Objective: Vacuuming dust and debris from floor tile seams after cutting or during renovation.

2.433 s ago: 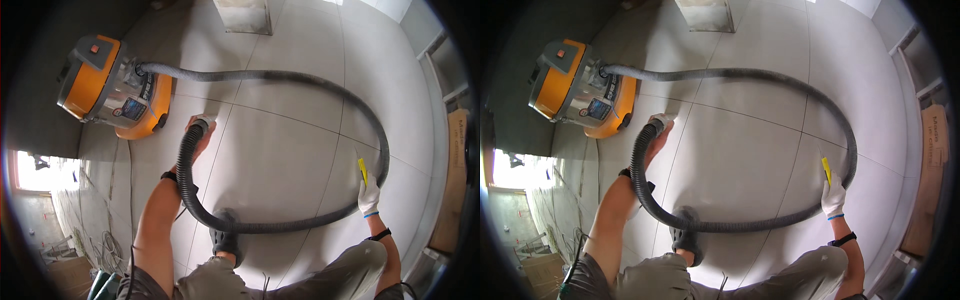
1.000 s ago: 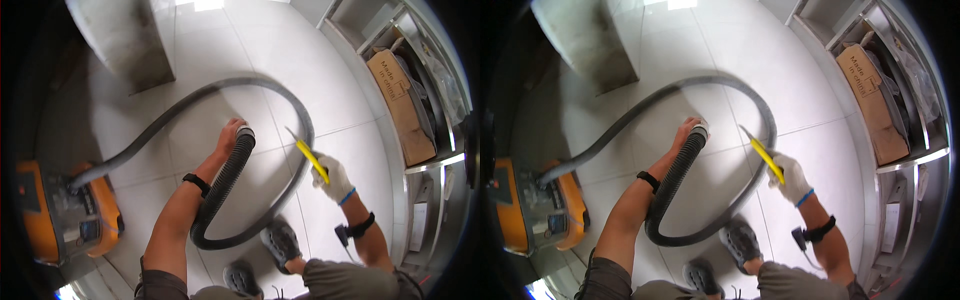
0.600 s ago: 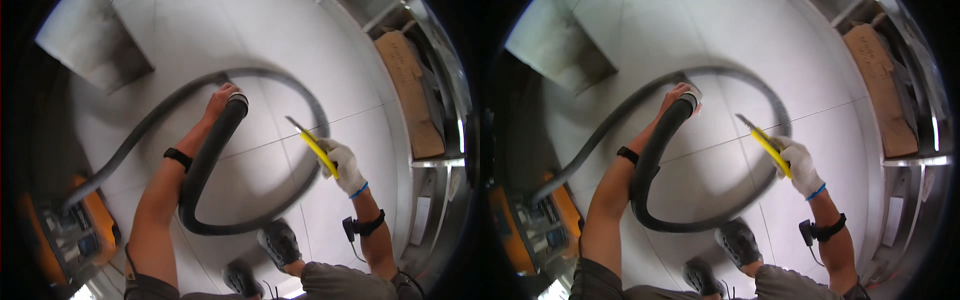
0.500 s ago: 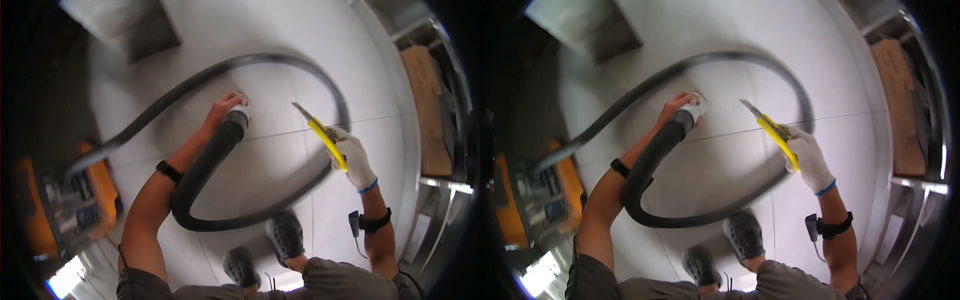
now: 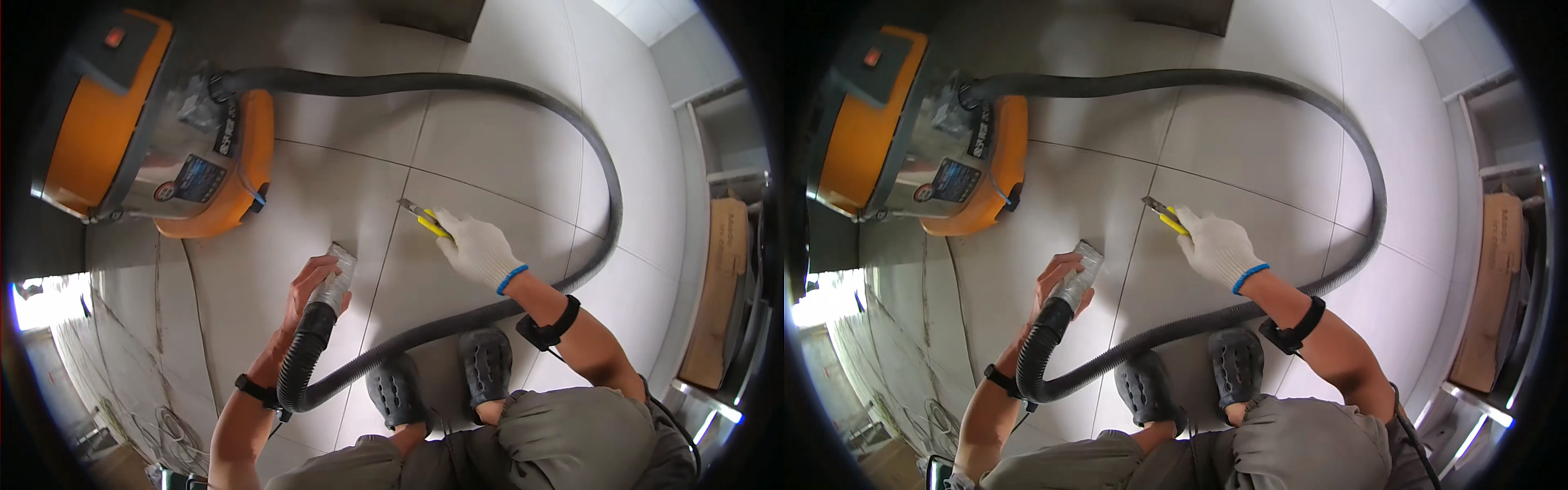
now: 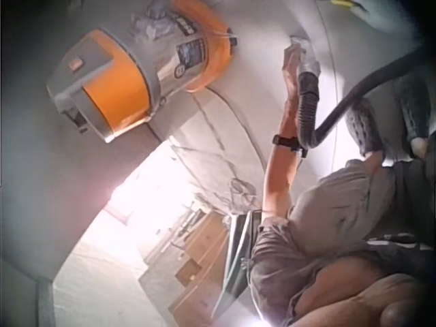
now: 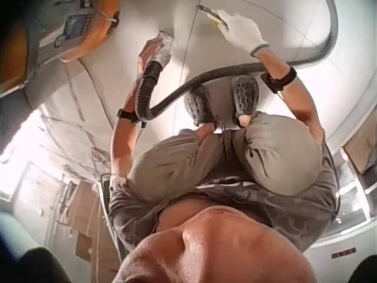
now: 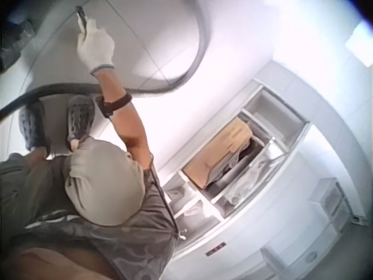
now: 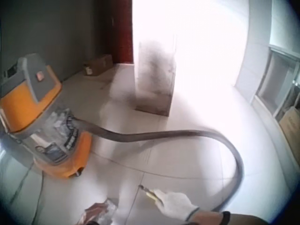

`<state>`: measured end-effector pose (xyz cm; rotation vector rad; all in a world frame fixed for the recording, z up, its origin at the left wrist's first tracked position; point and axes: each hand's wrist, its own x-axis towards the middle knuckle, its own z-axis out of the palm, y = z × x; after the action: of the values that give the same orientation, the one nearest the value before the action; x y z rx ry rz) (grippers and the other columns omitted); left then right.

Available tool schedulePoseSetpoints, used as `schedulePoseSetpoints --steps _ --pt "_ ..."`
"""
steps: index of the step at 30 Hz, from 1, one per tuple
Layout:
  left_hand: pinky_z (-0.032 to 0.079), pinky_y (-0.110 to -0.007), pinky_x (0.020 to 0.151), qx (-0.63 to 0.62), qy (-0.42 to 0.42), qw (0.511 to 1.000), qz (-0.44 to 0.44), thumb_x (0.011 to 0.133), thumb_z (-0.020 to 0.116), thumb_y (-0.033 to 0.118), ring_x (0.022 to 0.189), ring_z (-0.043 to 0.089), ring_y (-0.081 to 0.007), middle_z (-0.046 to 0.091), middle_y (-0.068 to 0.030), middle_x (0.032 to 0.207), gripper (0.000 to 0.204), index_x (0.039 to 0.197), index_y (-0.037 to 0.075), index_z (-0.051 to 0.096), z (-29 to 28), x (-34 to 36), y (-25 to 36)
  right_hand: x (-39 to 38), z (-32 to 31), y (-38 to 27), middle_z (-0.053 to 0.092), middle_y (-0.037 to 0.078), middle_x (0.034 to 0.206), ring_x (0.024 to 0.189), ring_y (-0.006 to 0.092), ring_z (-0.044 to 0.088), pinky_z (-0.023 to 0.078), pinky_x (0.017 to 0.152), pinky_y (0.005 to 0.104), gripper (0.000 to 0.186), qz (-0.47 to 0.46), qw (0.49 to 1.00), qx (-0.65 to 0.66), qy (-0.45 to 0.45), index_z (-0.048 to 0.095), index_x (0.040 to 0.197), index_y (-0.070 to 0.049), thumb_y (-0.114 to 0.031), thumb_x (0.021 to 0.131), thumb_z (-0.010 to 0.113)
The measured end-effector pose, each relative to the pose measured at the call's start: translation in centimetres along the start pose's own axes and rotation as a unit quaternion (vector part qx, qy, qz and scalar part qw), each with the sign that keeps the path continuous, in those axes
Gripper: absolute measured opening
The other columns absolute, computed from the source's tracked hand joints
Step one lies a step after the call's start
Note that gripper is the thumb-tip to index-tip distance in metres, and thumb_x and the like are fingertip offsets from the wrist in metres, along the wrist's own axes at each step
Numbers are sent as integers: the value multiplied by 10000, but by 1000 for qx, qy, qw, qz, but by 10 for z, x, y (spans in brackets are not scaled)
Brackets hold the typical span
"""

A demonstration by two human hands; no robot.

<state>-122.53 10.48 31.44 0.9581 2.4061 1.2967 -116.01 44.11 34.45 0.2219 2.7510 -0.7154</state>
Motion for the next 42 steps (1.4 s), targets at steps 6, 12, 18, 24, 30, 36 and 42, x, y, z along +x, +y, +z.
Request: schedulePoseSetpoints --steps 6,12,18,24,30,36,42 --pt "560 -360 844 -37 13 998 -38 744 819 56 907 676 -320 660 -163 1134 403 1103 -17 652 0 9 18 30 13 -23 733 214 911 836 416 721 566 731 545 366 -33 996 -70 -45 636 1346 -116 -233 1009 549" --pt "555 -361 856 -38 31 998 -28 747 820 67 941 673 -308 652 -164 1141 408 1108 -15 649 4 7 11 42 5 -41 735 200 879 807 414 707 551 724 561 394 -44 989 -82 -114 652 1358 -143 -239 996 530" --pt "552 -377 873 -40 65 997 -30 743 813 52 985 678 -326 652 -176 1155 435 1139 -26 652 11 1 12 38 22 -42 752 196 918 870 413 726 566 764 554 381 -102 988 -37 -109 673 1319 -174 -201 955 562" --pt "539 -339 885 62 178 982 -31 748 810 42 987 683 -254 674 -122 1129 365 1083 23 667 -22 -39 -24 20 59 -33 734 190 991 886 417 708 558 784 554 460 -145 986 -12 -80 585 1447 -206 -255 990 568" --pt "541 -354 932 98 247 954 -137 815 824 52 1035 681 -257 687 -130 1145 386 1162 35 655 -32 -9 -28 10 57 10 704 236 1043 916 465 688 549 812 556 525 -24 997 75 20 502 1510 -162 -236 998 595" --pt "513 -408 888 -196 179 964 -18 874 709 409 1004 637 -334 633 -172 1049 442 1084 21 691 36 70 -49 4 73 16 693 251 1008 933 502 665 542 817 551 483 10 983 168 79 512 1437 -72 -255 1000 609" --pt "552 -495 774 1 130 991 -13 763 770 99 918 671 -422 662 -161 981 329 1075 59 673 54 106 14 -8 36 29 651 115 766 622 264 675 557 588 394 262 164 843 506 79 592 1117 1 -178 958 697"
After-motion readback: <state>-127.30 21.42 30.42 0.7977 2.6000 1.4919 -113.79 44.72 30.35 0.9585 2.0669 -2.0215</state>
